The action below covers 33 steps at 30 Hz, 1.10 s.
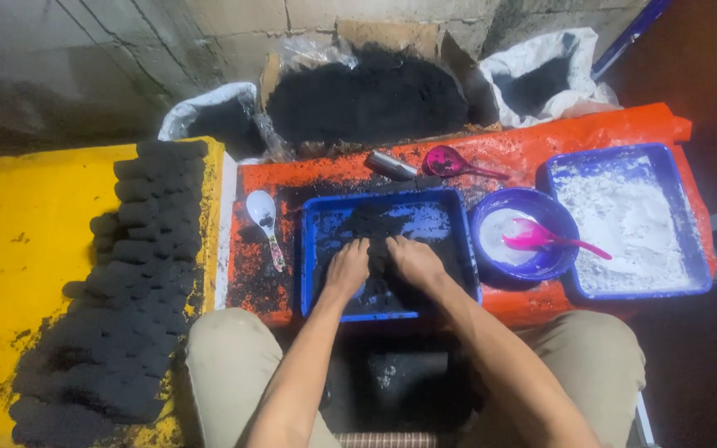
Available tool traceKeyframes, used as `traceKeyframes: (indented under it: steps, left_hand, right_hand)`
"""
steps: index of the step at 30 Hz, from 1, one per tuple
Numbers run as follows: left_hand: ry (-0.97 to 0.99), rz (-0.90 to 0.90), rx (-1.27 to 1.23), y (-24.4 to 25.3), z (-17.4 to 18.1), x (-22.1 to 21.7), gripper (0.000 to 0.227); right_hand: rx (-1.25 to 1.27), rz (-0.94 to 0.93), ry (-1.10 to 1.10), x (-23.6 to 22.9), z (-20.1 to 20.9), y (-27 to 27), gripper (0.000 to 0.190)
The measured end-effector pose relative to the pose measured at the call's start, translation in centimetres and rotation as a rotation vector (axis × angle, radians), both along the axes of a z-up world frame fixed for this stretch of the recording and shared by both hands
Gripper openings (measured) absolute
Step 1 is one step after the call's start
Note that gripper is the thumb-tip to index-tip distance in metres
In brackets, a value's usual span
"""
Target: Mixing a white binder liquid in a bowl and then incorporating it into charcoal powder in a tray by hand to create a uniform mixture.
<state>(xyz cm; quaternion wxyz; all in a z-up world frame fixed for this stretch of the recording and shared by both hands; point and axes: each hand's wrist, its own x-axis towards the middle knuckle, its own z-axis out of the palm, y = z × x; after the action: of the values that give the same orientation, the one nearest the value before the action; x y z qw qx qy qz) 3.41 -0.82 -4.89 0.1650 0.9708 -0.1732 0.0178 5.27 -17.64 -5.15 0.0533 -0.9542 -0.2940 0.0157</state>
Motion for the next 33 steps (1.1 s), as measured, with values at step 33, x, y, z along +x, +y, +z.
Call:
traceKeyframes:
  steps: [33]
  left_hand:
    - [0.292, 0.099, -0.405, -1.5, 17.5, -1.0, 0.046]
  right_hand:
    - [0.422, -0.273, 0.191, -0.4, 14.3, 0.7, 0.039]
